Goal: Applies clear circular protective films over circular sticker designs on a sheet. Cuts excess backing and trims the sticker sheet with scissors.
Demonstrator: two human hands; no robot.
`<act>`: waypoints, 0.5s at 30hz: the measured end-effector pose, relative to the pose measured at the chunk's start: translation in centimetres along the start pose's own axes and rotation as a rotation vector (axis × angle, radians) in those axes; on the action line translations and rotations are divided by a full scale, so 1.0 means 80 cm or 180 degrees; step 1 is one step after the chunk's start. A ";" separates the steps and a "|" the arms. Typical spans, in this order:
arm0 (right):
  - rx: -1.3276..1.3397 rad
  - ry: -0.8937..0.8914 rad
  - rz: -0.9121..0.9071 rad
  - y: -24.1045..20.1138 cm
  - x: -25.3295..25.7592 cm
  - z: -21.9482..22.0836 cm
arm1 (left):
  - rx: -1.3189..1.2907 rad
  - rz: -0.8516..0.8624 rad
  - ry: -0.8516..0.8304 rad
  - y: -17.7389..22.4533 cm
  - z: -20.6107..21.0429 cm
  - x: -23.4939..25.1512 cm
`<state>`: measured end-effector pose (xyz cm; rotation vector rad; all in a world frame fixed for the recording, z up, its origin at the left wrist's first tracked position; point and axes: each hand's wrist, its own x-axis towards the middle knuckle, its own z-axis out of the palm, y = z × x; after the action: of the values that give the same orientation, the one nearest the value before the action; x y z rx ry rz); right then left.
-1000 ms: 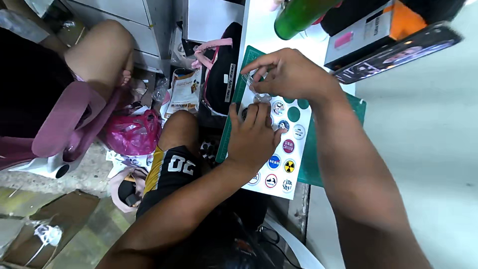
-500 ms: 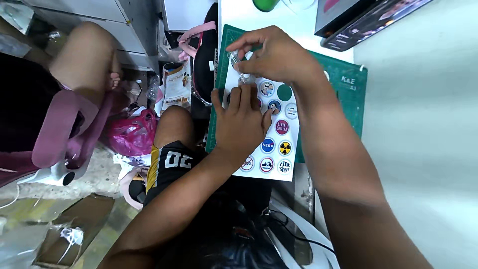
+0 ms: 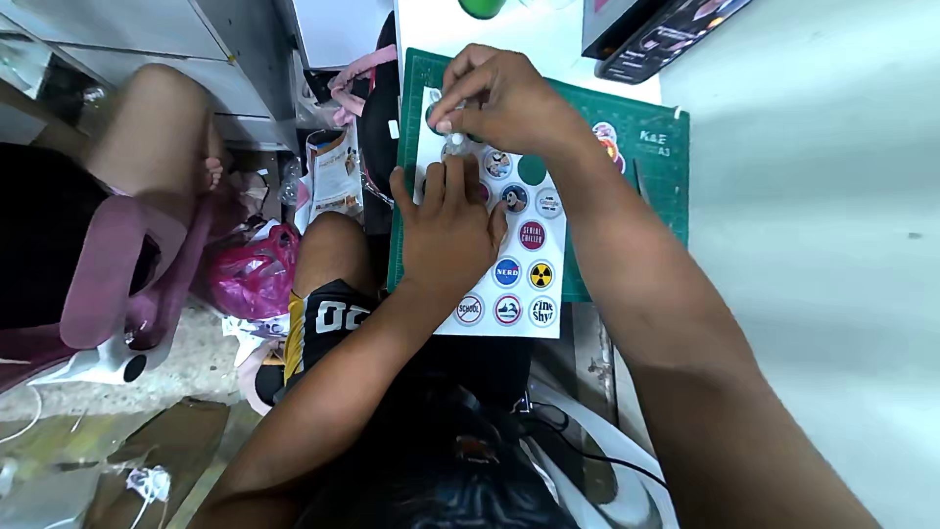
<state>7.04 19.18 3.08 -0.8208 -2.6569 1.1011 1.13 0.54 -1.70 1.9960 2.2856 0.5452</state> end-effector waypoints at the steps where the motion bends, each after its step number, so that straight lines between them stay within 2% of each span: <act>1: -0.0071 -0.0155 -0.0199 0.007 0.003 -0.005 | 0.0017 0.0002 -0.0019 0.000 0.000 0.000; 6: -0.0508 -0.0774 -0.0481 0.012 0.007 -0.031 | 0.0133 -0.0012 -0.0048 0.001 0.000 0.001; 15: -0.0580 -0.0647 -0.0502 0.025 0.002 -0.034 | 0.0153 -0.0027 -0.0099 0.002 -0.002 0.000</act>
<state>8.67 22.10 3.68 -0.5393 -2.9659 0.9617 1.27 0.50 -1.51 2.0000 2.3096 0.4595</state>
